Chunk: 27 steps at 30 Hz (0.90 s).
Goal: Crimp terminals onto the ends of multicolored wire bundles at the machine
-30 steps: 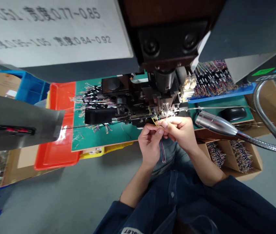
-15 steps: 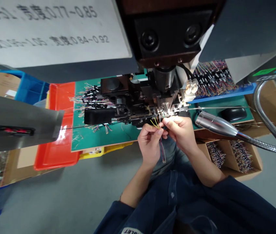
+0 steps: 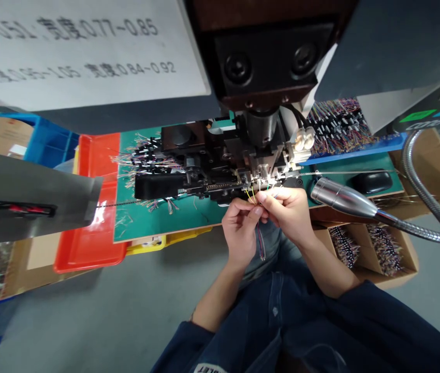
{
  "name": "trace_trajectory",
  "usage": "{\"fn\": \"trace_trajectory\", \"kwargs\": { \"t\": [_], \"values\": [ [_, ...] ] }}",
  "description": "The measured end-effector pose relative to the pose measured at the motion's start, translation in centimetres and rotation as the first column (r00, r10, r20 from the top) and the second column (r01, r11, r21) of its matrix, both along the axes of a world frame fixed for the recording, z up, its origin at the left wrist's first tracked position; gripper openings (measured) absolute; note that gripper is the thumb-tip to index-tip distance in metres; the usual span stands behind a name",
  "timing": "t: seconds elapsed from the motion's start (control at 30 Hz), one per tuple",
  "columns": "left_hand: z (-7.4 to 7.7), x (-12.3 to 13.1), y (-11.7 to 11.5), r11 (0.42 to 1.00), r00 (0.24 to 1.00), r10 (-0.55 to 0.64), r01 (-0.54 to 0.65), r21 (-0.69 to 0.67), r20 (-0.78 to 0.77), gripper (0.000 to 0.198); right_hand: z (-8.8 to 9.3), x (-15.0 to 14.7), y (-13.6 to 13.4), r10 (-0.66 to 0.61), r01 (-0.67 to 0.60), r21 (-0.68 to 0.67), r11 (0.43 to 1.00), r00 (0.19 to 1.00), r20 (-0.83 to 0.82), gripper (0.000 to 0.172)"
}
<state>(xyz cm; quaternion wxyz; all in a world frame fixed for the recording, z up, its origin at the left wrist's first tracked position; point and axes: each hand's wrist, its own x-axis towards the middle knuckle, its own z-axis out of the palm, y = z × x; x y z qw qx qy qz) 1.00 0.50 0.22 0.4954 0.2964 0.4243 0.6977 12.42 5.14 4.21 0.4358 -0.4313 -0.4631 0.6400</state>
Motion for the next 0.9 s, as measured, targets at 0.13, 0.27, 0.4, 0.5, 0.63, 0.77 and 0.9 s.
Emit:
{"fn": "trace_trajectory", "kwargs": {
  "t": [0.13,0.27,0.4,0.5,0.63,0.77,0.9],
  "values": [
    [0.0,0.1,0.1,0.999,1.000,0.018,-0.018,-0.032,-0.001,0.036,-0.5,-0.1,0.0,-0.016,0.012,-0.058,0.998,0.998,-0.069,0.035],
    [0.1,0.1,0.2,0.999,0.999,0.041,-0.041,-0.029,0.004,0.037,-0.5,-0.4,0.2,-0.037,0.026,-0.108,0.994,0.994,-0.102,0.037],
    [0.1,0.0,0.2,0.999,0.999,0.042,-0.042,-0.017,0.000,0.034,-0.3,-0.5,0.2,-0.044,0.034,-0.109,0.993,0.995,-0.088,0.039],
    [0.1,-0.1,0.2,0.998,0.999,0.045,-0.046,-0.036,-0.017,0.036,-0.5,-0.5,0.2,-0.043,0.036,-0.102,0.994,0.997,-0.066,0.040],
    [0.3,-0.1,0.2,0.999,0.999,0.033,-0.033,-0.029,-0.010,0.034,-0.2,-0.3,0.3,-0.014,0.010,-0.070,0.997,0.999,-0.046,0.039],
    [0.5,-0.2,0.2,1.000,1.000,0.002,-0.002,-0.018,-0.022,0.032,0.5,-0.1,0.3,0.013,-0.013,-0.017,1.000,1.000,0.015,0.034],
    [0.3,-0.2,0.1,0.999,0.999,-0.017,0.015,-0.038,-0.043,0.033,0.2,-0.1,0.1,-0.025,0.025,-0.002,1.000,0.999,0.021,0.033]
  ]
}}
